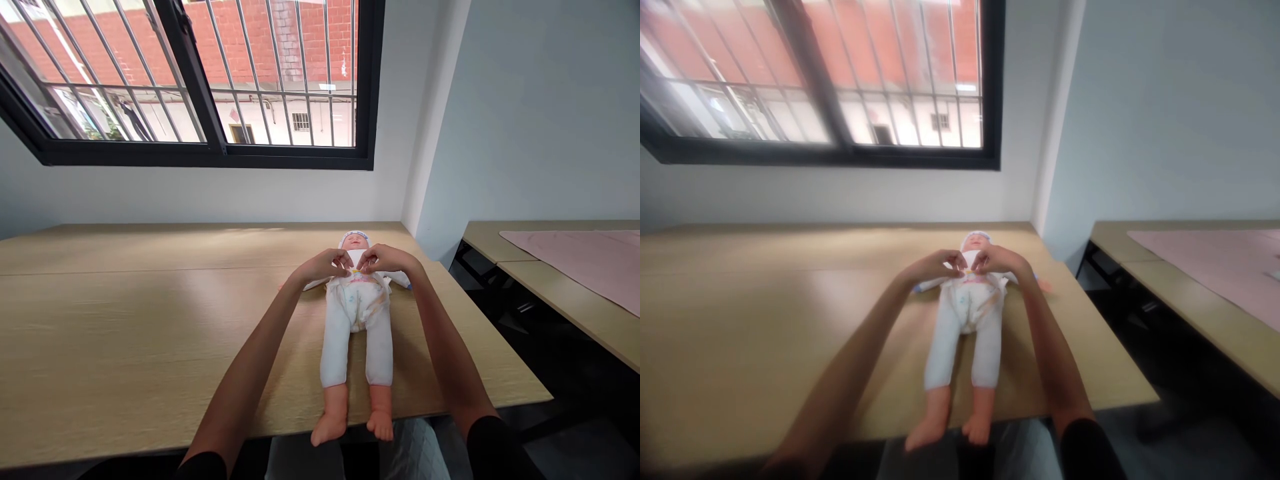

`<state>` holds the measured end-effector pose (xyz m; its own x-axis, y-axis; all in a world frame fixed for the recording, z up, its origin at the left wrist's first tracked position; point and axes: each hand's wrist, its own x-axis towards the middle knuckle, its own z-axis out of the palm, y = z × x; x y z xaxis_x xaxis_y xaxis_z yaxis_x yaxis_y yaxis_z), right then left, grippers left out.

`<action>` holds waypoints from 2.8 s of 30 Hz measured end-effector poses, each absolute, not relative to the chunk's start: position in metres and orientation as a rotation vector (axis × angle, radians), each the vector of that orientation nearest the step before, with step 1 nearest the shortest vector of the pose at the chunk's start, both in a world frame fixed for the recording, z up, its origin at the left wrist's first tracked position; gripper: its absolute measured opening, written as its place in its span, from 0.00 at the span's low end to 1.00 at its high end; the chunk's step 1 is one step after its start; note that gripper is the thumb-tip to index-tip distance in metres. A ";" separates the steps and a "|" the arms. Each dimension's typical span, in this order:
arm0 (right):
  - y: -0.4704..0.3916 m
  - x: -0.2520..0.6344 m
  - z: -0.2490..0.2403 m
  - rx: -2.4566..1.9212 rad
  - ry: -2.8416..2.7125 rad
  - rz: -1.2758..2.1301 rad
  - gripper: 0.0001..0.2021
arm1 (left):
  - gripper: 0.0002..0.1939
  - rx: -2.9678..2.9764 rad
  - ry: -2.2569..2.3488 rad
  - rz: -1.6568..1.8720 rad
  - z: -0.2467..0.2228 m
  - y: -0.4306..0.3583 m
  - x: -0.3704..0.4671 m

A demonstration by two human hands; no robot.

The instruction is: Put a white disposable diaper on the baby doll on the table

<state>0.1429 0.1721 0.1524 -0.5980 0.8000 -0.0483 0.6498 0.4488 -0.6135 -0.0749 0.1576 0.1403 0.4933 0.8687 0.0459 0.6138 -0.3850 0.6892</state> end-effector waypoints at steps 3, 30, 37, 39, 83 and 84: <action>0.172 0.144 0.152 -1.253 -2.451 0.856 0.10 | 0.13 2.130 1.228 0.534 0.141 0.157 -0.075; 0.168 0.125 0.149 -1.131 -2.504 0.655 0.07 | 0.11 1.957 1.102 0.744 0.127 0.165 -0.074; 0.167 0.125 0.150 -1.155 -2.478 0.649 0.06 | 0.10 1.962 1.117 0.731 0.129 0.163 -0.074; 0.166 0.126 0.151 -1.165 -2.444 0.625 0.05 | 0.11 1.970 1.115 0.722 0.129 0.164 -0.074; 0.175 0.132 0.140 -0.996 -2.309 0.954 0.13 | 0.18 1.782 1.068 0.961 0.124 0.163 -0.062; 0.175 0.132 0.140 -0.998 -2.315 0.955 0.12 | 0.18 1.785 1.069 0.963 0.125 0.163 -0.062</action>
